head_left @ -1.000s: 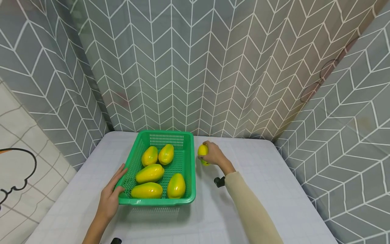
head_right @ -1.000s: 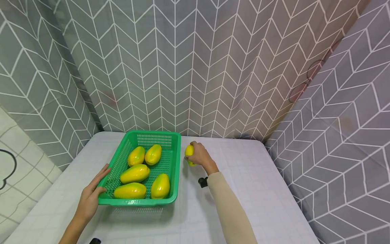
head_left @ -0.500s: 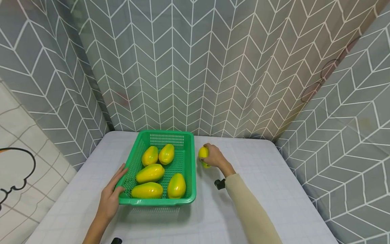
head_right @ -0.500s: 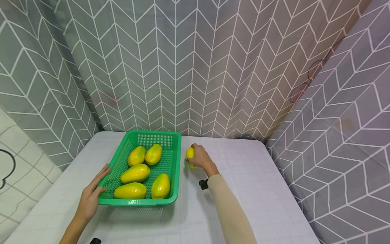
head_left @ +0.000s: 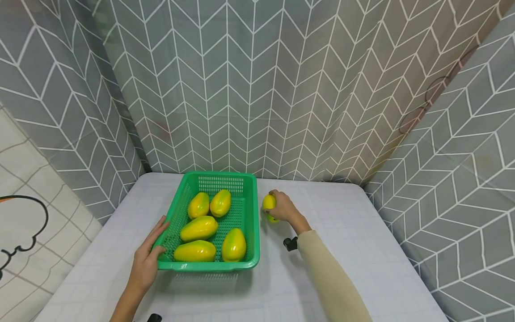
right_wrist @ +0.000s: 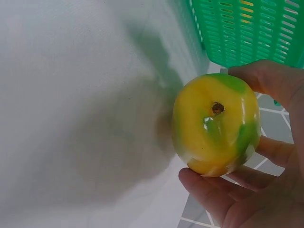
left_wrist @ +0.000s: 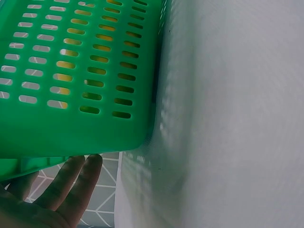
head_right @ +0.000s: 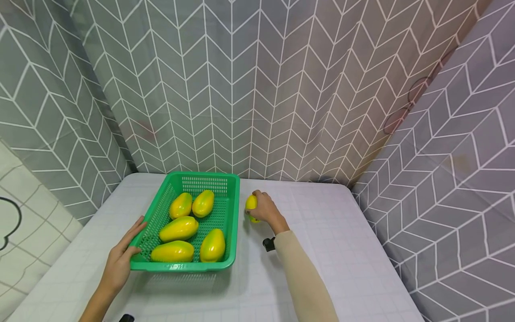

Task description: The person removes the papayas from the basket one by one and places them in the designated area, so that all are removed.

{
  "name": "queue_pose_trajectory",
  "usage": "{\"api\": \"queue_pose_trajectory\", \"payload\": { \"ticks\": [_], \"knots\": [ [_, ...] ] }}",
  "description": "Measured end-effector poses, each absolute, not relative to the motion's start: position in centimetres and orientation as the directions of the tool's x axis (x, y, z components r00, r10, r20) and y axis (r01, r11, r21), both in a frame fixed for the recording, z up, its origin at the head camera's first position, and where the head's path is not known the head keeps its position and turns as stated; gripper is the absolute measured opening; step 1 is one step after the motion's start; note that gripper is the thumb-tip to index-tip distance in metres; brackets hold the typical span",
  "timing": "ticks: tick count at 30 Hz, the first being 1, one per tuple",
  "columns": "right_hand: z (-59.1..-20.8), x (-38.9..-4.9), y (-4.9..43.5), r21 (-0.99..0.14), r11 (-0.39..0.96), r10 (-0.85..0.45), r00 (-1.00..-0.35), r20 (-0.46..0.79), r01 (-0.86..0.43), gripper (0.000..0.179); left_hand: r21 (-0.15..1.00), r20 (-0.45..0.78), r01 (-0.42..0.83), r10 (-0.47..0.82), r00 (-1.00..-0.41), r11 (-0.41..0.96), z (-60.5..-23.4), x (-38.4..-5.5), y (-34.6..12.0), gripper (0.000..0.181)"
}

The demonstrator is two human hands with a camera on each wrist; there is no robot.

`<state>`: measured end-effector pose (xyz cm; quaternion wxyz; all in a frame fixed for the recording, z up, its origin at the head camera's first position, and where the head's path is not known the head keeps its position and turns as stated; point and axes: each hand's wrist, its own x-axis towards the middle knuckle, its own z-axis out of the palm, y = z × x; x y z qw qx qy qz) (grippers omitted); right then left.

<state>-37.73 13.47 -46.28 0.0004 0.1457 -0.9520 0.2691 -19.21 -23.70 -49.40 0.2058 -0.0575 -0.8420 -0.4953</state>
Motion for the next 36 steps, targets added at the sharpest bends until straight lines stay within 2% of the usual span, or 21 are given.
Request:
{"api": "queue_pose_trajectory", "payload": {
  "ticks": [21,36],
  "knots": [
    [-46.48,-37.64,13.65,-0.514,0.812,-0.291,-0.955,0.055,-0.277,0.065,0.804,0.394,0.281,-0.116,-0.912,0.524,-49.51,-19.32,-23.87,0.056],
    [-46.1,-37.29,13.97,-0.511,0.83,-0.253,-0.967,0.017,-0.226,0.071,0.816,0.37,0.26,-0.121,-0.921,0.516,-49.28,-19.19,-23.7,0.056]
  ]
}}
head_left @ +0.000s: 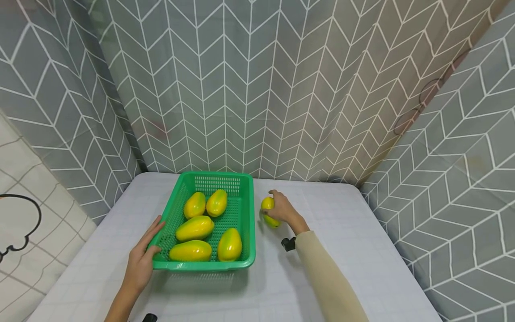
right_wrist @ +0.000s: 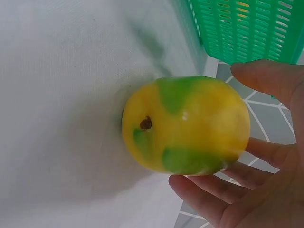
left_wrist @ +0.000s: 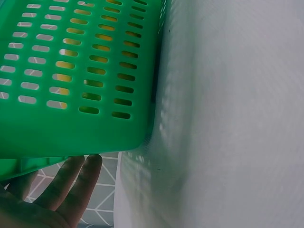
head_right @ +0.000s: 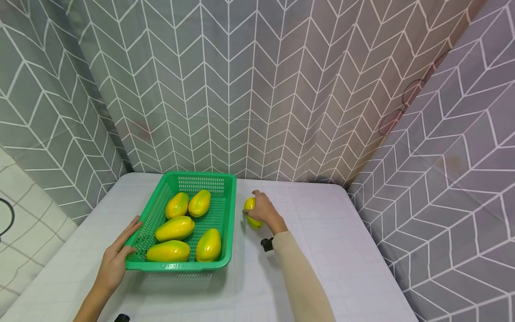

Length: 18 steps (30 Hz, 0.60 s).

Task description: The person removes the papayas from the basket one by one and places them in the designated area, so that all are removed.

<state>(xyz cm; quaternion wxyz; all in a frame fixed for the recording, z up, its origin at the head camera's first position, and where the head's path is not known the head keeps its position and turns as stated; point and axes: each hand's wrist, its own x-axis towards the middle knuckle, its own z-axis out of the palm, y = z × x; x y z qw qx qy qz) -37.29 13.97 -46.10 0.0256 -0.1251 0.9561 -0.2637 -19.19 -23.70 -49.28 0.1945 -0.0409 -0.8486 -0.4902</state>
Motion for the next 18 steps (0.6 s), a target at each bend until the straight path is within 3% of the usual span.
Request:
{"api": "queue_pose_trajectory", "payload": {
  "ticks": [18],
  "knots": [
    [-44.0,-37.3,14.0,-0.485,0.835,-0.255,-0.964,0.074,-0.258,0.076,0.81,0.377,0.265,-0.12,-0.918,0.523,-49.4,-19.3,-23.8,0.056]
  ]
}}
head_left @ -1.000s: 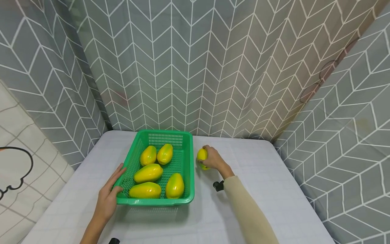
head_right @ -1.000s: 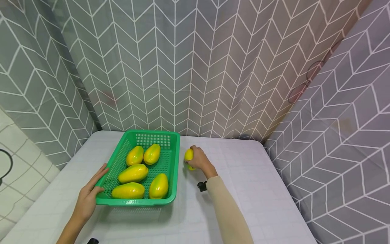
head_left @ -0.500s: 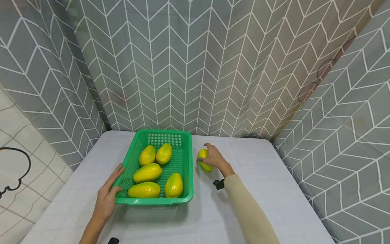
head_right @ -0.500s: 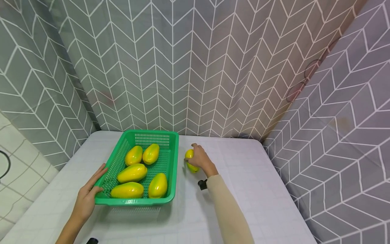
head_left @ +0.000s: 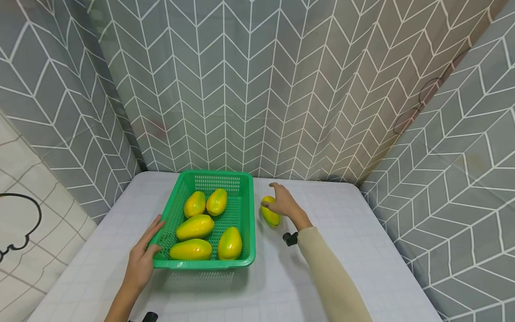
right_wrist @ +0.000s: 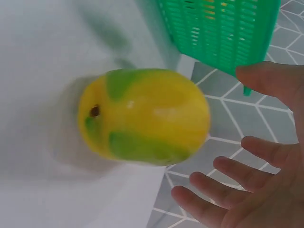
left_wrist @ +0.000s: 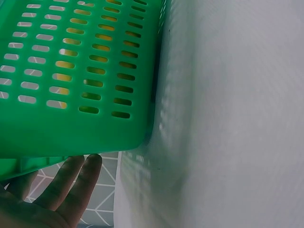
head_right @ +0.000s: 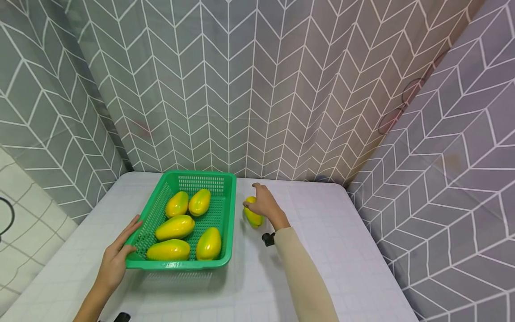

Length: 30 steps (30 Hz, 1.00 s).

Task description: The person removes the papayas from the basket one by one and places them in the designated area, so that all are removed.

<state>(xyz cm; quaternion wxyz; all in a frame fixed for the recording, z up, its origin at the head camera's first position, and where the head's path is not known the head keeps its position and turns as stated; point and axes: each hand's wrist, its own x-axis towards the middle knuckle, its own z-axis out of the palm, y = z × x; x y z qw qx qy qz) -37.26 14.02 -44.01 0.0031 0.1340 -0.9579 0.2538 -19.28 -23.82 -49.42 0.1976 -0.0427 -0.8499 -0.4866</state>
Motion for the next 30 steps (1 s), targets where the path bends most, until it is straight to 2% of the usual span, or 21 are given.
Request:
{"api": "queue_pose_trajectory", "payload": {
  "ticks": [7,30],
  "knots": [
    [-42.8,-37.0,13.2,-0.511,0.823,-0.242,-0.967,0.083,-0.25,0.075,0.807,0.377,0.265,-0.117,-0.919,0.528,-49.3,-19.4,-23.7,0.056],
    [-39.5,-35.6,9.9,-0.51,0.761,-0.367,-0.914,0.172,-0.401,0.071,0.803,0.407,0.299,-0.108,-0.907,0.516,-49.5,-19.4,-23.9,0.056]
  ]
}}
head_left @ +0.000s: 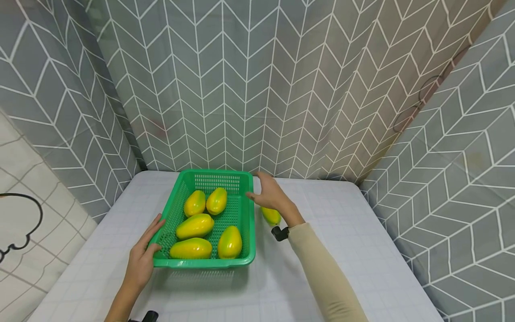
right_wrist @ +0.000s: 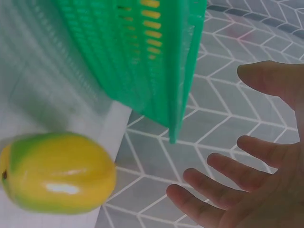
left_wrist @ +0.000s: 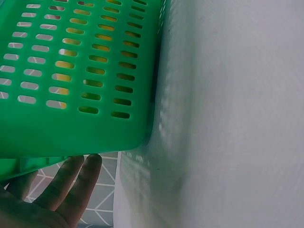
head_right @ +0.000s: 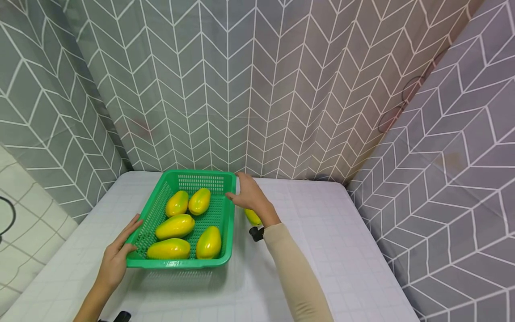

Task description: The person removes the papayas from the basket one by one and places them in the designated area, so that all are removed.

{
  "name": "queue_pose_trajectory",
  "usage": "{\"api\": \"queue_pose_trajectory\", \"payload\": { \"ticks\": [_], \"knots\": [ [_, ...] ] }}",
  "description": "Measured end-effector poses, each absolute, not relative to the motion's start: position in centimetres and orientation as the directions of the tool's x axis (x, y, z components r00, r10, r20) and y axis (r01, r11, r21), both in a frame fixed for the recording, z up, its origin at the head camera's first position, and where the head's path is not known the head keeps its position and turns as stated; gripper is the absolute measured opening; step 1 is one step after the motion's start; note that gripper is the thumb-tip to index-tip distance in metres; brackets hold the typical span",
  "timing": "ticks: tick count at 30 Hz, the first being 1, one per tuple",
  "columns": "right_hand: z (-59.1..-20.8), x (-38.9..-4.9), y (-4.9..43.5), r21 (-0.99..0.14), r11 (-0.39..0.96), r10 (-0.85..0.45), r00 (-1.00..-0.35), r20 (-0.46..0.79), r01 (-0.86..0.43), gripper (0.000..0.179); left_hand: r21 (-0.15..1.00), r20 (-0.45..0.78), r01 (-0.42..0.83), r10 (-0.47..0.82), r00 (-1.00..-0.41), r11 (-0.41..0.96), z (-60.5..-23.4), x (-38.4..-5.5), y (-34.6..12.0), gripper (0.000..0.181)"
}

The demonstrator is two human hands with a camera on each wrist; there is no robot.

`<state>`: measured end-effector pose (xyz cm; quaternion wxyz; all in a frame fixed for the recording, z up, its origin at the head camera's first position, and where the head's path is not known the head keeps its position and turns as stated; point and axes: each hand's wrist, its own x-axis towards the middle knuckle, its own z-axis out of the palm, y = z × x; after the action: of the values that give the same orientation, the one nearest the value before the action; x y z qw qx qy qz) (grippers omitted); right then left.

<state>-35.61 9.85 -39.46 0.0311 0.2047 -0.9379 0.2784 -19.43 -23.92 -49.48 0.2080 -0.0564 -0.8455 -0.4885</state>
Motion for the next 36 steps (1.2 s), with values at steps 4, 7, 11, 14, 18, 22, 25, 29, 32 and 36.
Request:
{"api": "queue_pose_trajectory", "payload": {
  "ticks": [4,7,11,14,18,22,25,29,32,36],
  "knots": [
    [-39.1,-35.4,9.2,-0.534,0.727,-0.402,-0.898,0.179,-0.432,0.071,0.807,0.387,0.279,-0.11,-0.915,0.52,-49.5,-19.4,-23.9,0.055],
    [-38.7,-35.1,8.6,-0.521,0.733,-0.409,-0.896,0.175,-0.437,0.073,0.807,0.377,0.267,-0.112,-0.919,0.527,-49.5,-19.4,-23.9,0.055],
    [-38.3,-34.6,7.7,-0.494,0.758,-0.404,-0.901,0.157,-0.426,0.074,0.807,0.375,0.265,-0.112,-0.92,0.528,-49.5,-19.5,-24.0,0.055],
    [-38.1,-34.3,7.2,-0.485,0.762,-0.41,-0.9,0.151,-0.429,0.073,0.811,0.374,0.265,-0.113,-0.92,0.521,-49.5,-19.5,-23.9,0.055],
    [-38.0,-34.0,6.7,-0.467,0.771,-0.413,-0.898,0.153,-0.434,0.073,0.817,0.373,0.267,-0.114,-0.921,0.511,-49.5,-19.6,-23.9,0.056],
    [-37.9,-34.0,6.2,-0.464,0.771,-0.417,-0.896,0.152,-0.437,0.073,0.816,0.376,0.273,-0.109,-0.92,0.509,-49.5,-19.6,-23.8,0.056],
    [-37.8,-33.9,5.9,-0.473,0.759,-0.427,-0.89,0.156,-0.447,0.073,0.816,0.381,0.277,-0.111,-0.918,0.507,-49.5,-19.6,-23.8,0.056],
    [-37.8,-33.8,5.4,-0.471,0.744,-0.447,-0.877,0.176,-0.474,0.073,0.819,0.381,0.277,-0.117,-0.917,0.503,-49.4,-19.6,-23.7,0.057],
    [-37.8,-33.8,5.0,-0.461,0.739,-0.458,-0.868,0.191,-0.492,0.072,0.818,0.38,0.275,-0.117,-0.917,0.506,-49.4,-19.6,-23.8,0.056],
    [-37.9,-33.5,4.4,-0.464,0.735,-0.465,-0.866,0.183,-0.493,0.072,0.814,0.378,0.272,-0.113,-0.919,0.513,-49.3,-19.5,-23.8,0.055]
  ]
}}
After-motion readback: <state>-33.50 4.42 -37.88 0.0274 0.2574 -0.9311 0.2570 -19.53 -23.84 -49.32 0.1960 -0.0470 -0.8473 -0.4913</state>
